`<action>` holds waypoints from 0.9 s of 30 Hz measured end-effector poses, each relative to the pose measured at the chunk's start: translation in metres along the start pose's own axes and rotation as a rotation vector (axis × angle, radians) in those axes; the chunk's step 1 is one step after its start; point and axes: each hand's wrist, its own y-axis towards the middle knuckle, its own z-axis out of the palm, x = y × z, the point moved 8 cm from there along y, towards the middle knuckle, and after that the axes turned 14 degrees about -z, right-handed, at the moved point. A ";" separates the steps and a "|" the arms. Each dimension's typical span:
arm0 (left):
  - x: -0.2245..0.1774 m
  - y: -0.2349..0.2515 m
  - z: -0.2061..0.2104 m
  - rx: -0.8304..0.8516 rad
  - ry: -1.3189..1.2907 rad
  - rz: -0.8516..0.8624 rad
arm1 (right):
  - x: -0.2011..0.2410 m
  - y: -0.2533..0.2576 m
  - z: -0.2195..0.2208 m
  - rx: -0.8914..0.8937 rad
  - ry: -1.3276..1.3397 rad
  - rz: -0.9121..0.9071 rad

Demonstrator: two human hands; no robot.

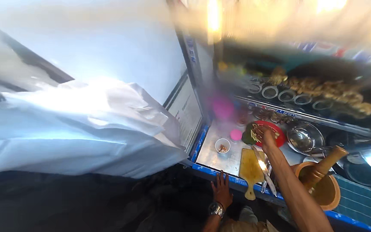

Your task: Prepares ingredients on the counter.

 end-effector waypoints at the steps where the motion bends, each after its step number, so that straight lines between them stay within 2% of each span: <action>1: -0.001 0.000 0.000 0.003 0.002 -0.003 | -0.007 -0.004 -0.009 -0.035 0.007 0.023; 4: 0.000 -0.002 0.003 0.020 0.014 -0.012 | -0.034 -0.017 -0.046 -0.180 0.015 0.071; 8: 0.001 -0.001 0.004 -0.038 -0.010 -0.001 | -0.061 -0.019 -0.089 -0.337 -0.010 0.064; 13: 0.002 0.001 0.004 -0.077 -0.037 -0.003 | -0.076 -0.002 -0.108 -0.380 -0.143 0.051; 20: 0.006 0.003 0.003 -0.084 -0.045 -0.007 | -0.071 0.040 -0.079 -0.160 -0.485 -0.048; 27: 0.007 0.007 0.005 -0.060 -0.061 -0.036 | -0.057 0.084 -0.020 0.243 -1.056 -0.235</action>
